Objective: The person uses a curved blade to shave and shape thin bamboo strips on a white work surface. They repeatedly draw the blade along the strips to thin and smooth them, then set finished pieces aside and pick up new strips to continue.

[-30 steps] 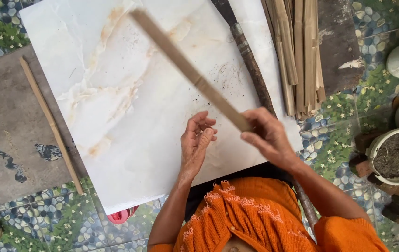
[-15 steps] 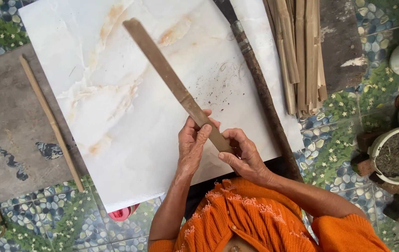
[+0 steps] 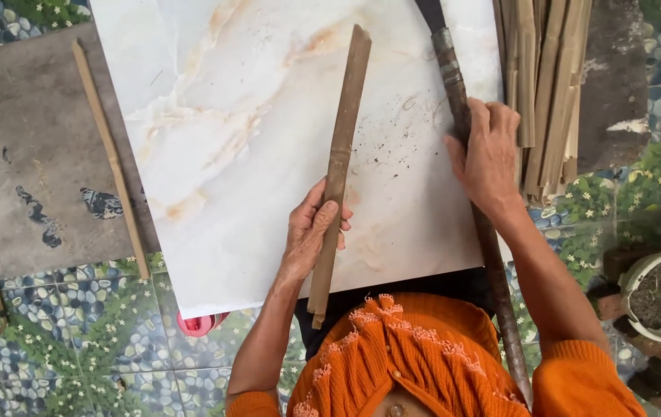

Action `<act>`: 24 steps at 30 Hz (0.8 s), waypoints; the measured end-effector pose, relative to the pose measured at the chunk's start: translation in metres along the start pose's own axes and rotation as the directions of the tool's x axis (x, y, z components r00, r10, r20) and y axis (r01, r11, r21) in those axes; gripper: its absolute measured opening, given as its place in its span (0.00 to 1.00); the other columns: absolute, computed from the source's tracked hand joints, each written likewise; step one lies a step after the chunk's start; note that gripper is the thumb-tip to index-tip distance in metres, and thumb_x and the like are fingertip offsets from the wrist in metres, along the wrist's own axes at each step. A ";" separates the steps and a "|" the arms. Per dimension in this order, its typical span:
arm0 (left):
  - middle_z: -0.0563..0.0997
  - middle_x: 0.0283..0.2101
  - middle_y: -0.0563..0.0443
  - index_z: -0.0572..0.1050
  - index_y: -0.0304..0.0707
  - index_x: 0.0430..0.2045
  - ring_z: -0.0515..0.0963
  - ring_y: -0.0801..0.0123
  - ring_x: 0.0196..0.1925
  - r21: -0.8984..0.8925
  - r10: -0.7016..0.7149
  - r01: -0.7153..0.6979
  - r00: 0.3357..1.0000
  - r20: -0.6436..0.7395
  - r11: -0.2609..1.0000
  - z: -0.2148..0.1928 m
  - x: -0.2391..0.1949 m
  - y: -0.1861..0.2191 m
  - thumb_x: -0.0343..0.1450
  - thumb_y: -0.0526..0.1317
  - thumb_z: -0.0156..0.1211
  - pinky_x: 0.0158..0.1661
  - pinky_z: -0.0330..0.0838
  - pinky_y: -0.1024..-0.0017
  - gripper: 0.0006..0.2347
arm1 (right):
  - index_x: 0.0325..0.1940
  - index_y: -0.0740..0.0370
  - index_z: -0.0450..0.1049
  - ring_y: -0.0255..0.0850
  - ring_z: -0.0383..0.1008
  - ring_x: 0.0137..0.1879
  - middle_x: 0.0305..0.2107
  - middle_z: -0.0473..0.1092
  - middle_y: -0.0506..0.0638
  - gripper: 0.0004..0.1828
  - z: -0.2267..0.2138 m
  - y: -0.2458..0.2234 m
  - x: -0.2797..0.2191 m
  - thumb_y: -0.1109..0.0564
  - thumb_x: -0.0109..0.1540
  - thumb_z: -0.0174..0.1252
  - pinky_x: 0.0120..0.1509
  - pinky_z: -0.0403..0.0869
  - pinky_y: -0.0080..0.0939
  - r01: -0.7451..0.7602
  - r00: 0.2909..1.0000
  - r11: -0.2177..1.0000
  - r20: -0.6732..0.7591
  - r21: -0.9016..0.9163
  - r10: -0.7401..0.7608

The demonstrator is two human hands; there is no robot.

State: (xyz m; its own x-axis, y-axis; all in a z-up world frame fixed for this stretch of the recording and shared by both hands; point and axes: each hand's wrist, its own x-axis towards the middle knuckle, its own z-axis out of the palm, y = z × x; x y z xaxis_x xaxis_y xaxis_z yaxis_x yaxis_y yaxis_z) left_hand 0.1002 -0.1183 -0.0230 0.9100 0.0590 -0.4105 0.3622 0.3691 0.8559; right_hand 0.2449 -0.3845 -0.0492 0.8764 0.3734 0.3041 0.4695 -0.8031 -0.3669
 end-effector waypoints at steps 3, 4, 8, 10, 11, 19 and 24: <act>0.79 0.34 0.35 0.62 0.29 0.65 0.80 0.65 0.31 -0.035 -0.034 0.034 0.999 0.012 0.999 -0.004 -0.004 0.002 0.77 0.39 0.50 0.21 0.81 0.76 0.21 | 0.65 0.72 0.59 0.58 0.64 0.52 0.40 0.60 0.60 0.34 0.011 0.005 0.012 0.66 0.60 0.69 0.58 0.67 0.54 -0.055 0.997 0.994 0.043 -0.097 0.059; 0.79 0.34 0.35 0.62 0.29 0.65 0.80 0.65 0.31 -0.034 -0.033 0.033 0.999 0.014 0.999 -0.005 -0.005 0.003 0.77 0.39 0.50 0.21 0.81 0.76 0.21 | 0.65 0.72 0.59 0.58 0.64 0.52 0.40 0.60 0.60 0.34 0.013 0.006 0.016 0.66 0.60 0.69 0.58 0.67 0.54 -0.056 0.997 0.994 0.040 -0.097 0.060; 0.79 0.34 0.32 0.64 0.27 0.64 0.81 0.61 0.31 -0.107 -0.106 0.109 0.994 0.026 0.988 -0.008 -0.010 0.005 0.76 0.38 0.50 0.20 0.80 0.75 0.20 | 0.65 0.64 0.59 0.55 0.66 0.53 0.41 0.60 0.56 0.32 0.030 0.016 0.031 0.56 0.64 0.68 0.46 0.77 0.62 -0.179 0.973 0.968 0.117 -0.176 0.201; 0.79 0.34 0.31 0.64 0.27 0.63 0.81 0.61 0.31 -0.133 -0.110 0.113 0.994 0.030 0.985 -0.010 -0.008 0.007 0.76 0.38 0.50 0.19 0.79 0.75 0.20 | 0.64 0.64 0.60 0.55 0.66 0.52 0.41 0.60 0.55 0.31 0.040 0.024 0.038 0.54 0.64 0.68 0.45 0.78 0.63 -0.194 0.970 0.965 0.116 -0.175 0.215; 0.79 0.35 0.29 0.64 0.27 0.63 0.81 0.58 0.32 -0.145 -0.119 0.122 0.993 0.028 0.982 -0.010 -0.009 0.007 0.77 0.39 0.49 0.20 0.80 0.73 0.20 | 0.62 0.64 0.59 0.55 0.67 0.51 0.41 0.59 0.55 0.29 0.046 0.028 0.038 0.55 0.64 0.66 0.44 0.78 0.63 -0.208 0.963 0.957 0.129 -0.201 0.237; 0.78 0.55 0.27 0.67 0.25 0.61 0.82 0.42 0.53 -0.210 -0.108 0.101 0.994 -0.021 0.973 0.001 -0.031 0.038 0.76 0.47 0.43 0.45 0.82 0.58 0.24 | 0.56 0.68 0.61 0.64 0.75 0.40 0.39 0.60 0.59 0.20 0.059 0.058 0.034 0.58 0.63 0.55 0.37 0.78 0.65 -0.277 0.949 0.949 0.109 -0.150 0.295; 0.72 0.63 0.30 0.67 0.24 0.60 0.77 0.32 0.59 -0.304 -0.108 0.088 0.993 -0.051 0.948 -0.013 -0.036 0.041 0.72 0.42 0.47 0.59 0.73 0.43 0.23 | 0.50 0.73 0.62 0.41 0.63 0.29 0.32 0.64 0.54 0.10 0.008 0.042 0.061 0.69 0.65 0.40 0.23 0.67 0.38 -0.402 0.909 0.874 0.235 0.274 0.344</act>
State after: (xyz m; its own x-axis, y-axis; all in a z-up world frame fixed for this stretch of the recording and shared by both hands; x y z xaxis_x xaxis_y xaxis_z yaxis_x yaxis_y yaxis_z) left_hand 0.0798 -0.0931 0.0224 0.8538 0.0659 -0.5164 0.3620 0.6376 0.6800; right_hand 0.3186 -0.3916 -0.0528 0.9834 0.1724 -0.0565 0.0877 -0.7245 -0.6837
